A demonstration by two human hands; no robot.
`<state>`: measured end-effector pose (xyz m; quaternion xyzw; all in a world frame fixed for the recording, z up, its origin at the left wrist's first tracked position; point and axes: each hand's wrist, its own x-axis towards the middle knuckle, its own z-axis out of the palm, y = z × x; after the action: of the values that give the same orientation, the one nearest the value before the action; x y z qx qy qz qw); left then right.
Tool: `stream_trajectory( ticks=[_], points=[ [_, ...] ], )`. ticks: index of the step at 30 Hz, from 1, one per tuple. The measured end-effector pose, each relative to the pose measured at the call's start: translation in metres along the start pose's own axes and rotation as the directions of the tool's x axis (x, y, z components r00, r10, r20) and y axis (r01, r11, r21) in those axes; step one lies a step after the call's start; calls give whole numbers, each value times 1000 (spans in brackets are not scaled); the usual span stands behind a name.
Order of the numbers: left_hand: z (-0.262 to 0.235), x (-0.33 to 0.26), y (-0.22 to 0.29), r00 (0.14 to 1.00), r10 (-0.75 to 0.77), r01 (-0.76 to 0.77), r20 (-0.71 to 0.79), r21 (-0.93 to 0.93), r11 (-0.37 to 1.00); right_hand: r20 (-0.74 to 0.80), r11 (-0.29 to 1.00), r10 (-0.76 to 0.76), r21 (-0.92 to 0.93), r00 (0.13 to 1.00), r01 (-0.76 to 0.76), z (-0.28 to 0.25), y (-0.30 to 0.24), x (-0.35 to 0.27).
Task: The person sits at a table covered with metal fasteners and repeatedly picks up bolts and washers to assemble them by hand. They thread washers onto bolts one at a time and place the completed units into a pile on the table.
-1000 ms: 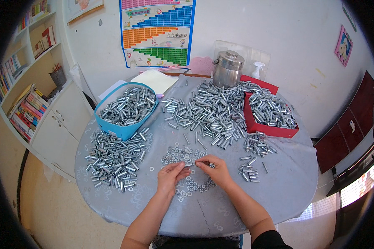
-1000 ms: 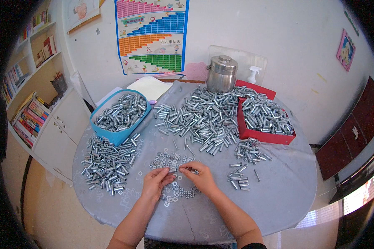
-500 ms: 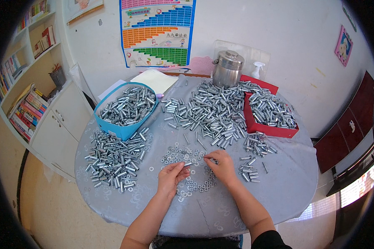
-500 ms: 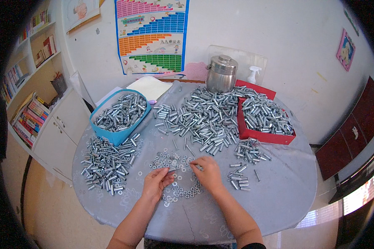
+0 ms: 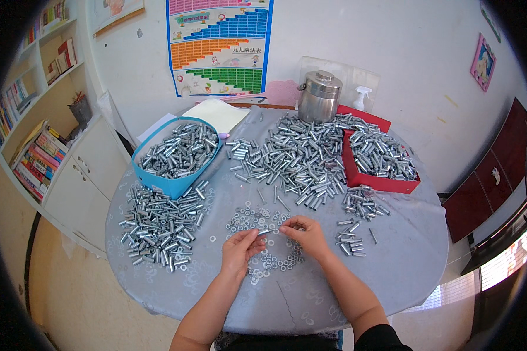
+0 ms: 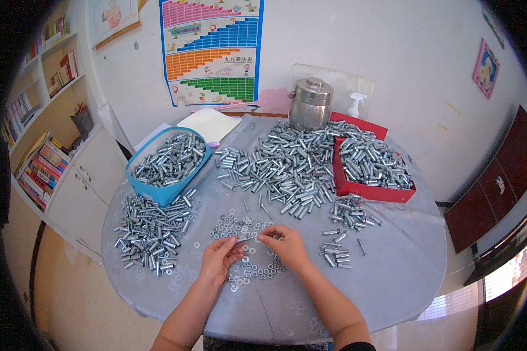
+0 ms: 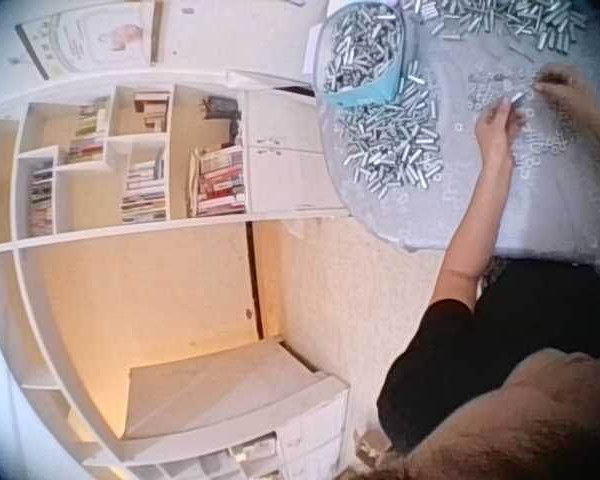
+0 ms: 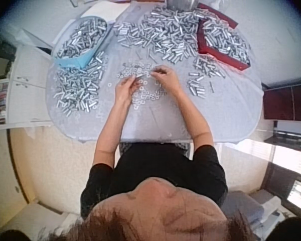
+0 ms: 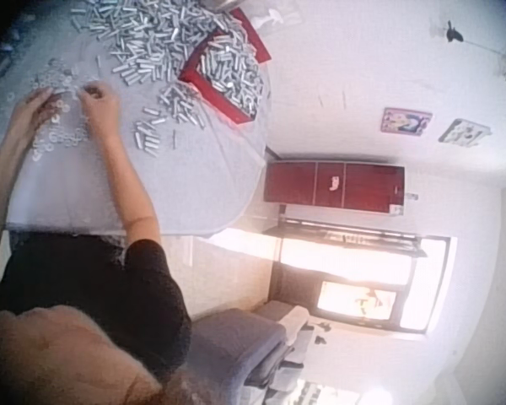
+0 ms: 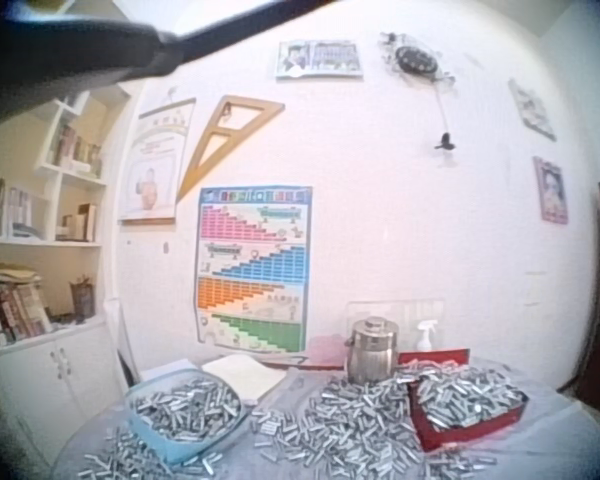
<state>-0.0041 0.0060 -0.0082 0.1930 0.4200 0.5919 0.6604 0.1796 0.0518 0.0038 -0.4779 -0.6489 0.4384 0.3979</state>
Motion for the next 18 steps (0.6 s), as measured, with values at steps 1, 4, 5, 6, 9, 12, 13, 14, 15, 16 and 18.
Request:
stream_trajectory(
  ticks=[1,4,5,6,9,12,13,14,15,16,18],
  points=[
    [-1,1,0,1000,-4,4,-6,7,1000,44,991,28,130,999,-33,-1,-3,0],
    [-3,2,-3,1000,1,-2,23,31,1000,124,963,59,253,990,-90,-1,-5,0],
    [-2,2,-3,1000,-9,8,29,31,999,141,963,64,252,988,-99,0,-5,0],
    [-2,2,-3,999,-19,17,36,31,999,134,962,57,258,989,-91,0,-3,0],
    [-1,1,-2,998,-43,42,46,24,999,116,971,34,233,993,-61,3,1,-1],
    [-3,2,-3,996,-64,64,56,0,998,108,988,-12,153,994,-5,4,-5,-3],
    [-4,2,-3,996,-70,71,61,-9,997,108,989,-40,148,993,23,4,-6,-3],
    [-4,2,-3,993,-86,87,79,-9,996,109,988,-67,143,992,51,4,-7,-3],
    [-5,3,-3,990,-103,104,96,-8,995,113,985,-55,170,992,35,5,-6,-3],
    [-5,3,-3,986,-119,121,114,-7,993,116,981,-42,195,992,19,5,-4,-3],
    [-4,3,-4,983,-131,133,130,-8,991,89,971,-2,238,996,-19,5,-1,-2]
  ],
)
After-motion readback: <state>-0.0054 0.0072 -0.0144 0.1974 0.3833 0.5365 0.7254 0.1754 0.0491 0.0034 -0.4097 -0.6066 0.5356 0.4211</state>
